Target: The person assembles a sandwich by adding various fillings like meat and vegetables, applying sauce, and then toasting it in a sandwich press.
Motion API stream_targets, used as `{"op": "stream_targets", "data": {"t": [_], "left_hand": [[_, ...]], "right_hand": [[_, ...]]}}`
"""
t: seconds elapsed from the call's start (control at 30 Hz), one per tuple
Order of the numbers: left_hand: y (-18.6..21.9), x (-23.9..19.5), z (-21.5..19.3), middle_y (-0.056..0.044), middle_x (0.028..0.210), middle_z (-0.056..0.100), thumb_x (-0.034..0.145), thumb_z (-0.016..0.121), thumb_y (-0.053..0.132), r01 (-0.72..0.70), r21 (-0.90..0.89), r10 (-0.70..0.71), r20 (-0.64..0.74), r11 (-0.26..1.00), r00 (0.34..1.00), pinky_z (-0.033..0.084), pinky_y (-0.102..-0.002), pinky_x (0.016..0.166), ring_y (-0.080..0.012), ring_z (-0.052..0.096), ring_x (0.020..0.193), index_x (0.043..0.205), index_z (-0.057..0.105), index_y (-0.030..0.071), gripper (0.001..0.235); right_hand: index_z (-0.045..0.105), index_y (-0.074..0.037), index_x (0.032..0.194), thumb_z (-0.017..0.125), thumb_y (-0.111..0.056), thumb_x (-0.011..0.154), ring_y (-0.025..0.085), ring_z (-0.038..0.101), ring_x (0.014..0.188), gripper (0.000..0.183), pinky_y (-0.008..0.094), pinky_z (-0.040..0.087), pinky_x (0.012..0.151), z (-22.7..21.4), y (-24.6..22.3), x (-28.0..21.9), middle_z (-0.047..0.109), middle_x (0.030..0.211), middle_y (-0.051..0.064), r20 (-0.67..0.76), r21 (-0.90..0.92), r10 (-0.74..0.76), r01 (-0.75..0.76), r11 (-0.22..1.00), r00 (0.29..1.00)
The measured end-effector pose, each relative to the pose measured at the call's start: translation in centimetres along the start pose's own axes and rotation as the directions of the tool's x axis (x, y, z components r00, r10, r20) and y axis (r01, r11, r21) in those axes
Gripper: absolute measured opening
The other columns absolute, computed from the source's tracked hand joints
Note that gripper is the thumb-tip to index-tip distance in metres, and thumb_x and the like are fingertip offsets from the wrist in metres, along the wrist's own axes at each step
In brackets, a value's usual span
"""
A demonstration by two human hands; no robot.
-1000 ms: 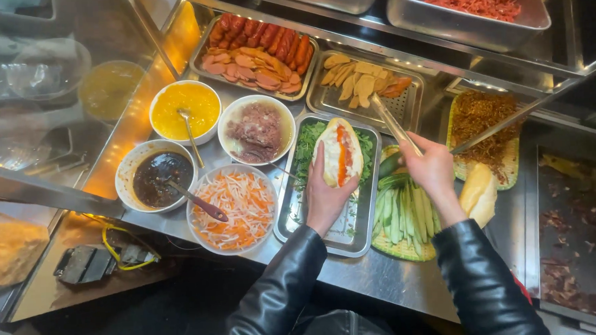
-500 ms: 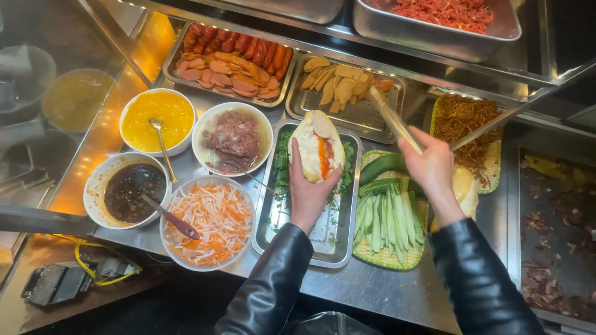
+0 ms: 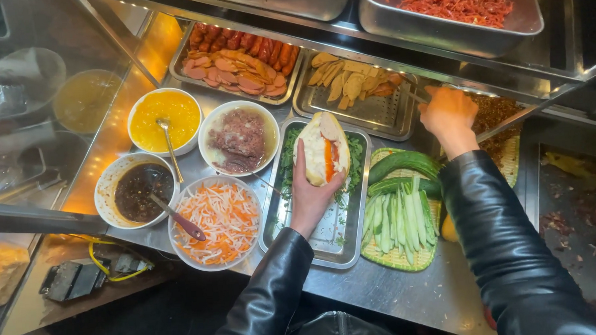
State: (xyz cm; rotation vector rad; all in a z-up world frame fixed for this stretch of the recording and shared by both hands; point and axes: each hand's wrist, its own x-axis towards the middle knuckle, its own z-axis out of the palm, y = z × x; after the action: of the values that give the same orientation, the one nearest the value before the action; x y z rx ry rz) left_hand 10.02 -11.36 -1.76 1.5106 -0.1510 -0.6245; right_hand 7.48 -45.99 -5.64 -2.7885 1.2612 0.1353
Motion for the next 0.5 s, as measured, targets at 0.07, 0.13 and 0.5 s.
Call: {"op": "stream_targets", "data": {"t": [0.07, 0.13, 0.5], "left_hand": [[-0.3, 0.2, 0.1, -0.032, 0.147, 0.037, 0.074, 0.084, 0.009, -0.003, -0.012, 0.003, 0.003, 1.000, 1.000, 0.047, -0.058, 0.105, -0.0493, 0.045, 0.136, 0.163, 0.017, 0.016, 0.111], [-0.3, 0.2, 0.2, -0.032, 0.146, 0.038, 0.073, 0.084, 0.008, -0.004, -0.025, 0.004, 0.004, 1.000, 1.000, 0.048, -0.058, 0.105, -0.0488, 0.046, 0.136, 0.163, 0.018, 0.016, 0.111], [-0.6, 0.9, 1.2, -0.035, 0.146, 0.036, 0.076, 0.081, 0.006, -0.008, -0.007, 0.009, 0.088, 1.000, 0.996, 0.050, -0.059, 0.102, -0.0507, 0.047, 0.133, 0.163, 0.017, 0.013, 0.108]], "right_hand": [[0.068, -0.027, 0.141, 0.064, -0.034, 0.097, 0.051, 0.070, 0.107, 0.045, 0.057, 0.052, 0.095, 1.8, 1.5, 2.3, 0.075, 0.117, 0.027, 0.011, -0.014, -0.007, 0.007, 1.000, 1.000], [0.067, -0.031, 0.141, 0.065, -0.039, 0.095, 0.050, 0.070, 0.108, 0.046, 0.057, 0.051, 0.097, 2.4, 2.2, 3.1, 0.076, 0.118, 0.024, 0.025, -0.030, -0.015, 0.016, 0.999, 1.000], [0.066, -0.019, 0.143, 0.063, -0.035, 0.100, 0.050, 0.066, 0.114, 0.046, 0.059, 0.052, 0.097, -1.3, 0.6, -3.5, 0.072, 0.121, 0.029, 0.017, 0.069, 0.048, -0.049, 0.996, 0.999]]}}
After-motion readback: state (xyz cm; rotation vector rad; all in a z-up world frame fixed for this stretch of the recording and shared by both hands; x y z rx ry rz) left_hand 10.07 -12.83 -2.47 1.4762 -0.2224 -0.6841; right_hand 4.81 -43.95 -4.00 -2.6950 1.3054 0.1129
